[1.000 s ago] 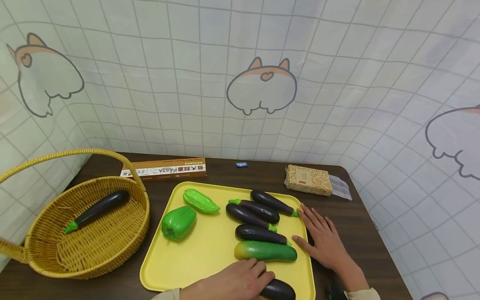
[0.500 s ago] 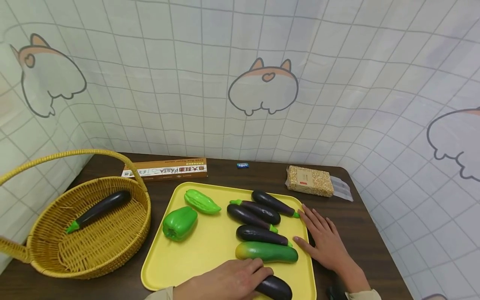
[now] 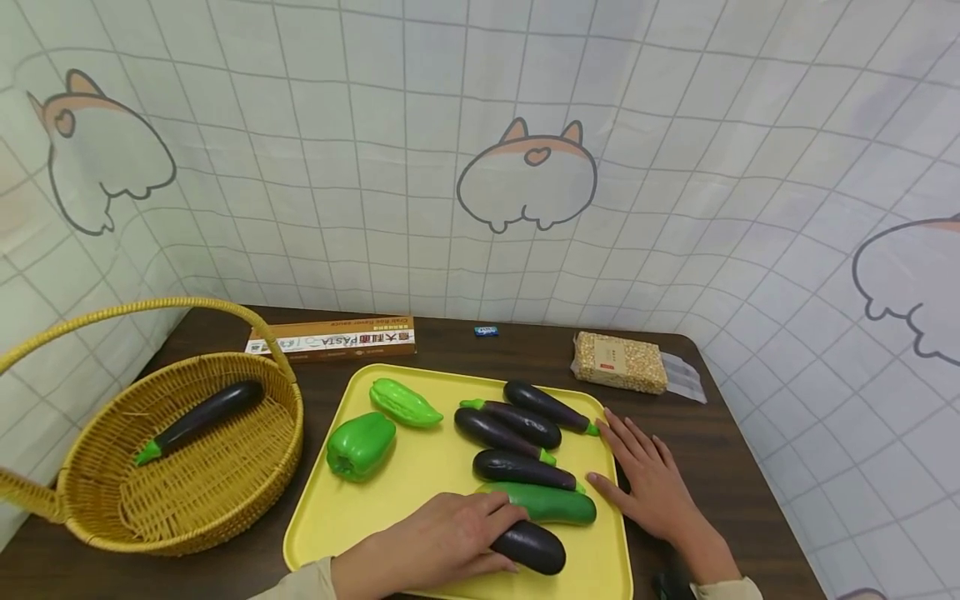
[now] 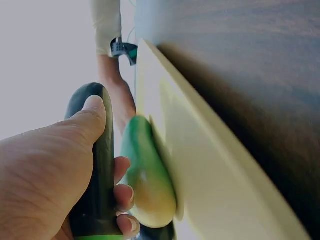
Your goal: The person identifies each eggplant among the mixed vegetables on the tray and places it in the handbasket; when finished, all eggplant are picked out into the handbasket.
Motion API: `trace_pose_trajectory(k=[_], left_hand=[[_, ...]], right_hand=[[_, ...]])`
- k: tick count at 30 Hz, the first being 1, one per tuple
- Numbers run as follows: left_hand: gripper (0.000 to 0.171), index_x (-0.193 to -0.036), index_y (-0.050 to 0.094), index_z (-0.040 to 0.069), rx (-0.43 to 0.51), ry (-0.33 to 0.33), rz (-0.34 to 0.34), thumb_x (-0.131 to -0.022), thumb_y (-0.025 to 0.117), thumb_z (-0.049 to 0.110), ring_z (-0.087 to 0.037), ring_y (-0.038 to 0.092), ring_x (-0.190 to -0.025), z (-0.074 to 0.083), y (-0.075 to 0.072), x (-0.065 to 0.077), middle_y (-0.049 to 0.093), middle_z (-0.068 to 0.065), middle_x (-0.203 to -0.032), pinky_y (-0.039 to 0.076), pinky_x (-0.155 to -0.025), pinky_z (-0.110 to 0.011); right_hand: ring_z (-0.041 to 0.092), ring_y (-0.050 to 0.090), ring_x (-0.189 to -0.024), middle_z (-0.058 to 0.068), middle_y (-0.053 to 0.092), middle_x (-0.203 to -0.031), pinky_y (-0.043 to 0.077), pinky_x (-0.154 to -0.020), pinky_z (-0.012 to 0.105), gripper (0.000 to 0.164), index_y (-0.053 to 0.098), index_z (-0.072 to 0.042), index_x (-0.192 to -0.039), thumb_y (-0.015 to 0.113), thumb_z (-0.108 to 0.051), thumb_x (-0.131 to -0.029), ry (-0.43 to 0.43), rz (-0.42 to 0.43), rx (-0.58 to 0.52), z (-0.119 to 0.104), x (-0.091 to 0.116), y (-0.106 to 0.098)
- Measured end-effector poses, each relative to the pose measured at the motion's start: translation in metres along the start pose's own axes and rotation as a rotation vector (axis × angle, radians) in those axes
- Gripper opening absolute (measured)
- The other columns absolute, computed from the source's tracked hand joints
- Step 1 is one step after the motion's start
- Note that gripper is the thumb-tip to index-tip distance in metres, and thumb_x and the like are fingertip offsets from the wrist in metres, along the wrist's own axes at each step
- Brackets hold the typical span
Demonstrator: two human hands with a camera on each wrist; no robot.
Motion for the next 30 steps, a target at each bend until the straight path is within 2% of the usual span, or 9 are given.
trace_pose_trajectory(k=[6,10,14,18,24,30], left_hand=[[0.046,-0.131,0.062,0.020,0.000,-0.025,0.045,-0.104,0.060,0.057,0.004,0.059,-0.081,-0.010,-0.015,0.006,0.057,0.009,-0.104,0.049,-0.065,-0.016],[0.046,-0.127,0.063,0.020,0.018,-0.049,0.078,-0.103,0.060,0.060,0.006,0.054,-0.072,-0.018,-0.026,0.013,0.056,0.010,-0.097,0.043,-0.059,-0.015],[0.048,-0.123,0.065,0.019,-0.005,-0.077,0.115,-0.101,0.063,0.062,0.005,0.050,-0.069,-0.027,-0.039,0.021,0.058,0.010,-0.095,0.041,-0.056,-0.015],[0.051,-0.122,0.066,0.018,-0.026,-0.107,0.143,-0.099,0.063,0.064,0.002,0.052,-0.069,-0.038,-0.052,0.032,0.061,0.009,-0.097,0.043,-0.056,-0.018],[0.056,-0.124,0.066,0.017,-0.038,-0.166,0.177,-0.098,0.062,0.066,0.002,0.048,-0.065,-0.056,-0.074,0.052,0.063,0.009,-0.100,0.039,-0.053,-0.019],[0.056,-0.129,0.065,0.016,-0.051,-0.224,0.217,-0.099,0.064,0.064,0.002,0.050,-0.065,-0.069,-0.097,0.066,0.071,0.005,-0.113,0.041,-0.054,-0.019]], right_hand=[[0.045,0.028,-0.152,0.009,0.024,-0.173,0.020,-0.109,0.076,0.077,0.034,-0.015,-0.167,0.068,-0.042,-0.103,0.000,-0.002,-0.005,-0.001,-0.001,-0.002],[0.046,0.029,-0.151,0.009,0.026,-0.172,0.021,-0.108,0.076,0.077,0.035,-0.014,-0.166,0.068,-0.042,-0.103,-0.008,0.003,-0.001,-0.003,0.000,-0.002],[0.045,0.030,-0.151,0.009,0.026,-0.172,0.021,-0.109,0.076,0.077,0.035,-0.015,-0.166,0.068,-0.042,-0.103,-0.009,0.009,0.003,-0.003,0.000,-0.002],[0.045,0.030,-0.151,0.009,0.026,-0.172,0.021,-0.109,0.076,0.078,0.035,-0.015,-0.167,0.069,-0.042,-0.103,-0.012,0.004,0.002,-0.002,0.000,-0.001],[0.045,0.028,-0.152,0.009,0.024,-0.173,0.020,-0.109,0.076,0.078,0.033,-0.015,-0.167,0.068,-0.043,-0.104,-0.010,-0.004,0.008,0.001,-0.003,0.000],[0.047,0.029,-0.151,0.010,0.025,-0.172,0.021,-0.108,0.077,0.078,0.034,-0.014,-0.167,0.068,-0.043,-0.103,-0.004,-0.002,0.004,0.000,-0.002,0.000]])
Point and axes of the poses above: each hand's wrist, its own x-axis away from the middle knuckle, its own y-axis out of the palm, z = x × y, the point moved 7 cm from there along -x, towards the middle knuckle
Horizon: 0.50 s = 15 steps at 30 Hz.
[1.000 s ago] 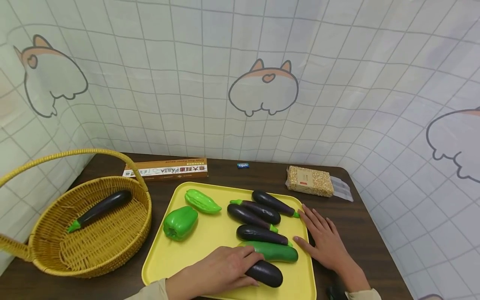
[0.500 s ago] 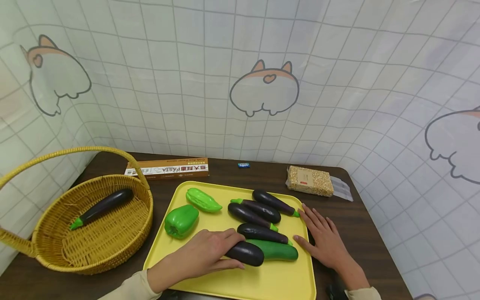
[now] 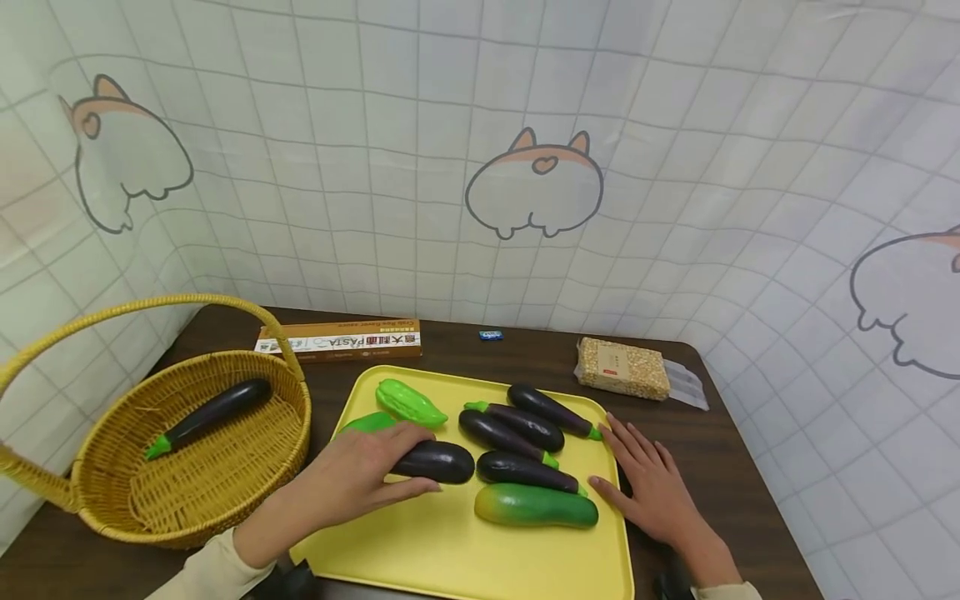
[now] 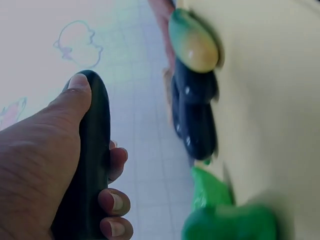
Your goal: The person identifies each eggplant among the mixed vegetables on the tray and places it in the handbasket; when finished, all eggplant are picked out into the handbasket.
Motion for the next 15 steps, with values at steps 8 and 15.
trace_pose_trajectory(k=[8,15], left_hand=[[0.051,-0.125,0.065,0.019,-0.041,-0.076,0.073,-0.096,0.071,0.061,-0.004,0.057,-0.068,-0.025,-0.030,0.013,0.070,0.007,-0.101,0.044,-0.054,-0.024],[0.052,-0.122,0.066,0.014,-0.051,-0.094,0.117,-0.097,0.071,0.060,-0.005,0.058,-0.067,-0.040,-0.043,0.025,0.071,0.003,-0.103,0.045,-0.053,-0.025]], right_hand=[[0.046,0.029,-0.151,0.010,0.025,-0.172,0.021,-0.109,0.076,0.077,0.035,-0.014,-0.166,0.069,-0.043,-0.103,0.006,0.005,0.004,-0.001,0.000,0.000],[0.046,0.029,-0.151,0.010,0.026,-0.172,0.022,-0.108,0.077,0.077,0.035,-0.014,-0.166,0.069,-0.041,-0.103,-0.003,0.014,-0.006,-0.003,0.001,-0.001]])
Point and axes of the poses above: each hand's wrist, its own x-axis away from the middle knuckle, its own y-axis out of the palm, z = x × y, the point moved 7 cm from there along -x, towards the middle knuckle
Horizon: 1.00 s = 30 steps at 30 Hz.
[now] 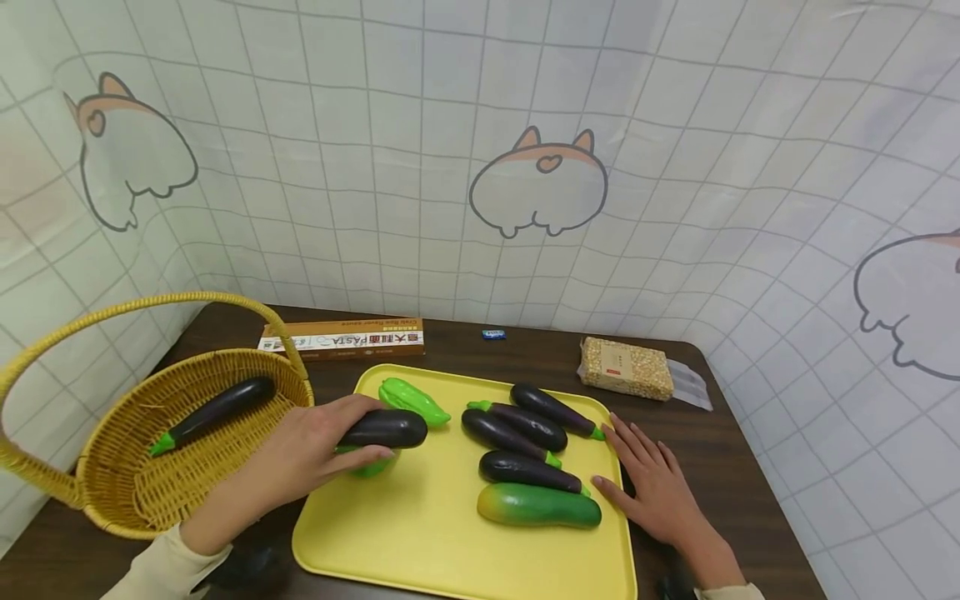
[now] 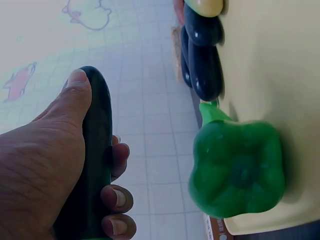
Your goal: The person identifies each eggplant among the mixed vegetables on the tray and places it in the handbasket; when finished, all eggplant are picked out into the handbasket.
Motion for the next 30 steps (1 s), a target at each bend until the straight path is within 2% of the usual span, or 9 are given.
trace_pose_trajectory(k=[7,13,18,24,30], left_hand=[[0.051,-0.118,0.066,0.014,-0.032,-0.004,0.020,-0.094,0.073,0.059,-0.004,0.053,-0.062,-0.013,-0.012,0.005,0.069,0.005,-0.097,0.043,-0.052,-0.025],[0.048,-0.113,0.066,0.016,-0.090,-0.100,-0.005,-0.092,0.077,0.057,-0.004,0.043,-0.055,-0.035,-0.033,0.014,0.058,0.011,-0.082,0.036,-0.048,-0.026],[0.046,-0.111,0.065,0.016,-0.128,-0.167,-0.001,-0.091,0.079,0.056,-0.007,0.043,-0.056,-0.051,-0.053,0.021,0.056,0.010,-0.078,0.036,-0.049,-0.029],[0.048,-0.112,0.065,0.016,-0.162,-0.164,0.051,-0.086,0.085,0.051,-0.008,0.042,-0.055,-0.063,-0.074,0.027,0.056,0.008,-0.077,0.035,-0.048,-0.029],[0.043,-0.113,0.067,0.019,-0.165,-0.224,0.033,-0.088,0.085,0.049,-0.009,0.041,-0.056,-0.078,-0.083,0.037,0.055,0.008,-0.076,0.034,-0.049,-0.031]], right_hand=[[0.046,0.029,-0.151,0.009,0.026,-0.172,0.022,-0.108,0.077,0.076,0.035,-0.015,-0.166,0.069,-0.041,-0.103,0.004,-0.002,-0.001,0.002,0.001,0.003],[0.046,0.029,-0.151,0.009,0.026,-0.172,0.022,-0.108,0.076,0.076,0.035,-0.015,-0.166,0.069,-0.040,-0.103,-0.003,0.004,0.001,0.003,0.001,0.003],[0.046,0.029,-0.151,0.009,0.025,-0.172,0.022,-0.107,0.076,0.076,0.035,-0.015,-0.166,0.069,-0.040,-0.103,-0.005,0.004,0.000,0.004,0.000,0.002],[0.045,0.029,-0.151,0.008,0.025,-0.172,0.022,-0.107,0.076,0.077,0.035,-0.016,-0.167,0.069,-0.041,-0.103,0.001,0.005,0.005,0.005,0.000,0.002],[0.045,0.029,-0.151,0.008,0.025,-0.172,0.022,-0.107,0.076,0.077,0.035,-0.015,-0.166,0.069,-0.041,-0.103,-0.004,0.006,0.002,0.005,0.000,0.004]])
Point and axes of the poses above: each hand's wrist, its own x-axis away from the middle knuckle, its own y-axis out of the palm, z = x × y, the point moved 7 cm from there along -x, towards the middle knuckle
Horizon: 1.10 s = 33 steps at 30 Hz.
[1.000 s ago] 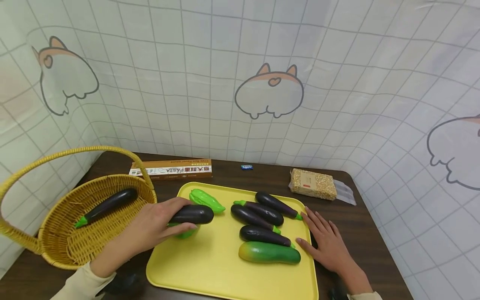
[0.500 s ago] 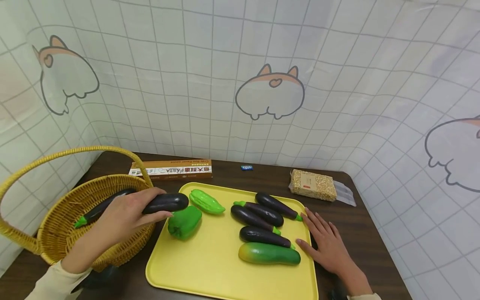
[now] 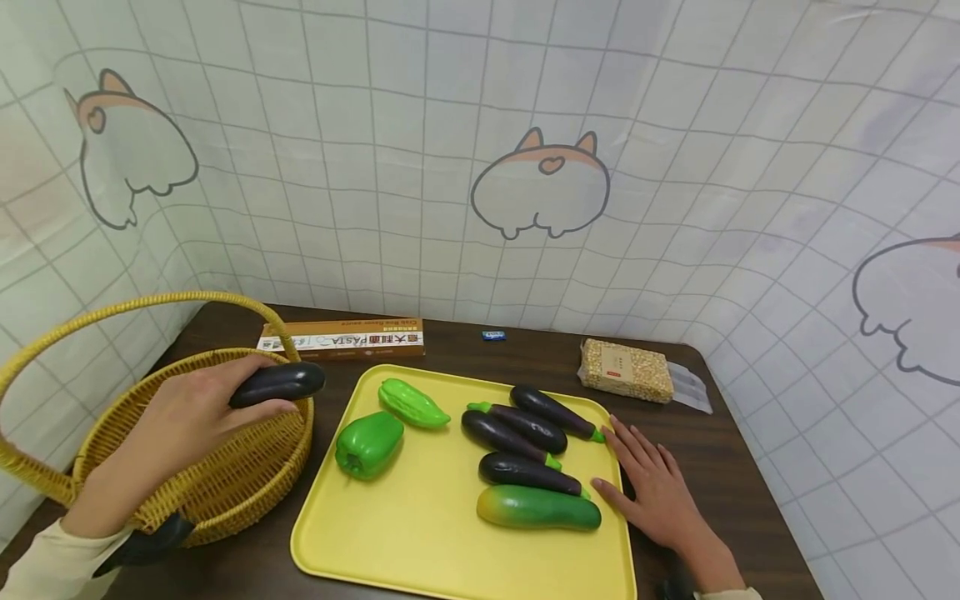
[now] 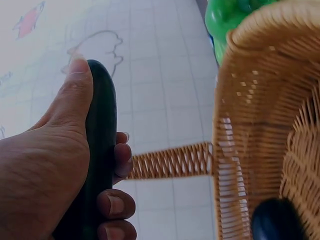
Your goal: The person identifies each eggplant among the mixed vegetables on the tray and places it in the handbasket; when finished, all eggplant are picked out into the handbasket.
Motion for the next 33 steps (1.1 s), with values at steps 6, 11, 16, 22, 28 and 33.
trace_pose_trajectory(k=[6,11,16,22,28,33], left_hand=[[0.048,-0.114,0.067,0.013,-0.052,-0.047,-0.007,-0.090,0.083,0.051,-0.010,0.042,-0.056,-0.020,-0.004,0.008,0.056,0.006,-0.075,0.034,-0.049,-0.031],[0.048,-0.116,0.068,0.013,-0.055,-0.100,-0.006,-0.091,0.082,0.052,-0.012,0.048,-0.059,-0.031,-0.006,0.014,0.063,0.002,-0.079,0.038,-0.051,-0.033],[0.049,-0.116,0.069,0.010,-0.077,-0.097,0.017,-0.091,0.082,0.050,-0.013,0.050,-0.058,-0.036,-0.007,0.016,0.065,-0.001,-0.080,0.040,-0.050,-0.035],[0.051,-0.113,0.069,0.007,-0.113,-0.040,0.075,-0.088,0.086,0.048,-0.013,0.052,-0.056,-0.037,-0.006,0.014,0.066,-0.002,-0.078,0.043,-0.049,-0.037],[0.056,-0.110,0.069,0.004,-0.187,0.029,0.125,-0.084,0.088,0.050,-0.014,0.053,-0.055,-0.039,-0.006,0.012,0.064,-0.003,-0.074,0.046,-0.051,-0.040],[0.054,-0.108,0.067,0.007,-0.177,-0.015,0.055,-0.087,0.084,0.054,-0.011,0.045,-0.054,-0.050,0.002,0.014,0.054,0.003,-0.069,0.038,-0.049,-0.035]], right_hand=[[0.045,0.028,-0.152,0.009,0.025,-0.172,0.022,-0.107,0.077,0.077,0.034,-0.016,-0.167,0.069,-0.041,-0.103,0.001,-0.001,0.000,0.001,-0.001,0.001],[0.045,0.028,-0.152,0.009,0.025,-0.172,0.022,-0.107,0.077,0.077,0.034,-0.015,-0.167,0.069,-0.040,-0.103,-0.004,0.001,-0.001,0.001,-0.001,0.000],[0.045,0.029,-0.152,0.009,0.025,-0.172,0.022,-0.107,0.077,0.078,0.034,-0.015,-0.167,0.069,-0.041,-0.103,-0.005,-0.002,0.000,0.001,-0.002,0.001],[0.046,0.028,-0.152,0.009,0.025,-0.173,0.021,-0.107,0.076,0.077,0.034,-0.015,-0.167,0.069,-0.041,-0.103,0.001,-0.007,-0.007,0.001,-0.001,0.001],[0.045,0.028,-0.152,0.008,0.024,-0.173,0.021,-0.108,0.076,0.077,0.034,-0.016,-0.167,0.069,-0.041,-0.103,0.007,-0.005,-0.004,0.001,0.000,0.002],[0.045,0.028,-0.152,0.008,0.025,-0.172,0.022,-0.107,0.077,0.077,0.034,-0.016,-0.167,0.069,-0.041,-0.103,0.002,0.000,0.001,0.001,0.000,0.003]])
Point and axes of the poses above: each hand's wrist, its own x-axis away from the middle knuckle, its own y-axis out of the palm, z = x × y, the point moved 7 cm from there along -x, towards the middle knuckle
